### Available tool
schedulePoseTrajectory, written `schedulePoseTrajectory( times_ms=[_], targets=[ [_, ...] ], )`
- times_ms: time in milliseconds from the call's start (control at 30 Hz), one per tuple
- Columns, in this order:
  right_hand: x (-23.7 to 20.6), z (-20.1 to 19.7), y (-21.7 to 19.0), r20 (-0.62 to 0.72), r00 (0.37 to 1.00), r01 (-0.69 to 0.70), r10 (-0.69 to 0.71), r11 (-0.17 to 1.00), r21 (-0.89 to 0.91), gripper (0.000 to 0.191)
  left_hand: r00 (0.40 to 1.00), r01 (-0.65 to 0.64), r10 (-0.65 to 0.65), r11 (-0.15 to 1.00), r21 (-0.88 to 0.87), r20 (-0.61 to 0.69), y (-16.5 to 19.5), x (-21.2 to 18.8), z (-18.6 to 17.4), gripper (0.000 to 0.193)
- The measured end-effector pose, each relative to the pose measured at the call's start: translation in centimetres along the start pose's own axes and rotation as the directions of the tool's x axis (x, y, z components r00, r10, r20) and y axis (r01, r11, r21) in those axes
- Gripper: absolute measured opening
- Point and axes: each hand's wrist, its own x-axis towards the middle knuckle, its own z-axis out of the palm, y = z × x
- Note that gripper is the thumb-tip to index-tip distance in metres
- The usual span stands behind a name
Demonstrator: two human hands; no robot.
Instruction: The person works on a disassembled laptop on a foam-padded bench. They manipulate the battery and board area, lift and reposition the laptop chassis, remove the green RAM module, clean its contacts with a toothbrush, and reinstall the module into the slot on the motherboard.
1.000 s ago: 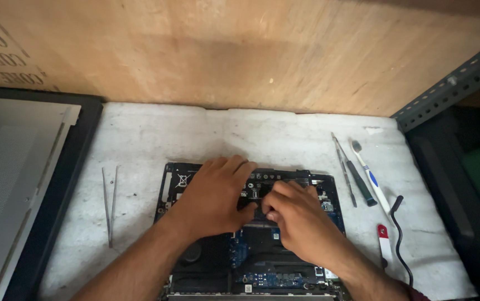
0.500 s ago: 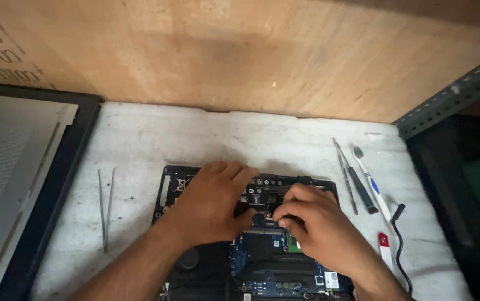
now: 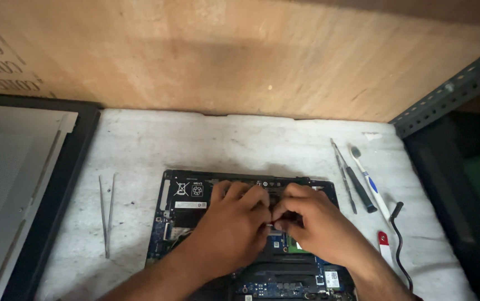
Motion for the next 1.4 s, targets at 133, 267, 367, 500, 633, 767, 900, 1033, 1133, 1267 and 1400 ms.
schedulePoseTrajectory(
  times_ms=[133, 267, 367, 500, 633, 767, 900, 1033, 1133, 1267, 1400],
  targets=[
    [0.1, -0.1, 0.3, 0.001, 1.000, -0.005, 0.004, 1.000, 0.005, 0.013, 1.000, -0.014, 0.013, 0.995, 0.100, 0.014, 0.2, 0.3, 0.3, 0.008],
    [0.1, 0.1, 0.4, 0.024, 0.996, -0.085, 0.085, 0.996, 0.024, 0.013, 0.997, 0.003, -0.017, 0.981, 0.195, 0.069, 0.7, 0.5, 0.4, 0.016],
    [0.0, 0.1, 0.4, -0.020, 1.000, 0.020, -0.021, 0.998, -0.056, 0.013, 0.992, 0.034, -0.056, 0.983, 0.181, 0.115, 0.8, 0.9, 0.4, 0.019],
    [-0.3, 0.1, 0.5, -0.013, 1.000, -0.024, 0.025, 0.999, 0.030, 0.013, 0.992, 0.062, -0.078, 0.986, 0.154, 0.103, 0.8, 1.3, 0.6, 0.016],
    [-0.2, 0.5, 0.6, -0.013, 1.000, -0.016, 0.016, 0.997, -0.069, 0.012, 0.990, 0.098, -0.108, 0.990, 0.103, 0.090, 0.8, 1.1, 0.8, 0.012],
    [-0.5, 1.0, 0.3, -0.047, 0.998, -0.057, 0.051, 0.990, -0.130, 0.011, 0.980, 0.105, -0.132, 0.978, 0.178, 0.146, 0.8, 1.1, 1.1, 0.021],
    [-0.4, 1.1, 0.4, -0.043, 0.997, -0.067, 0.062, 0.990, -0.128, 0.010, 0.987, 0.090, -0.104, 0.990, 0.112, 0.126, 0.7, 1.0, 1.1, 0.021],
    [-0.5, 1.5, 0.4, -0.012, 0.995, -0.104, 0.103, 0.984, -0.146, 0.011, 0.990, 0.080, -0.085, 0.995, 0.053, 0.112, 0.4, 0.7, 1.1, 0.018],
    [-0.4, 1.7, 0.3, -0.058, 0.997, -0.056, 0.047, 0.984, -0.168, 0.013, 0.989, 0.090, -0.093, 0.995, 0.036, 0.113, 0.3, 0.8, 1.0, 0.017],
    [-0.7, 1.6, 0.1, -0.080, 0.996, -0.040, 0.023, 0.977, -0.209, 0.012, 0.993, 0.070, -0.070, 0.998, 0.010, 0.098, 0.8, 0.7, 0.4, 0.017],
    [-0.7, -0.2, 0.7, -0.085, 0.995, 0.047, -0.054, 0.995, -0.086, 0.005, 0.998, 0.060, -0.060, 0.998, 0.005, 0.022, 1.3, 1.0, -0.4, 0.016]
  ],
)
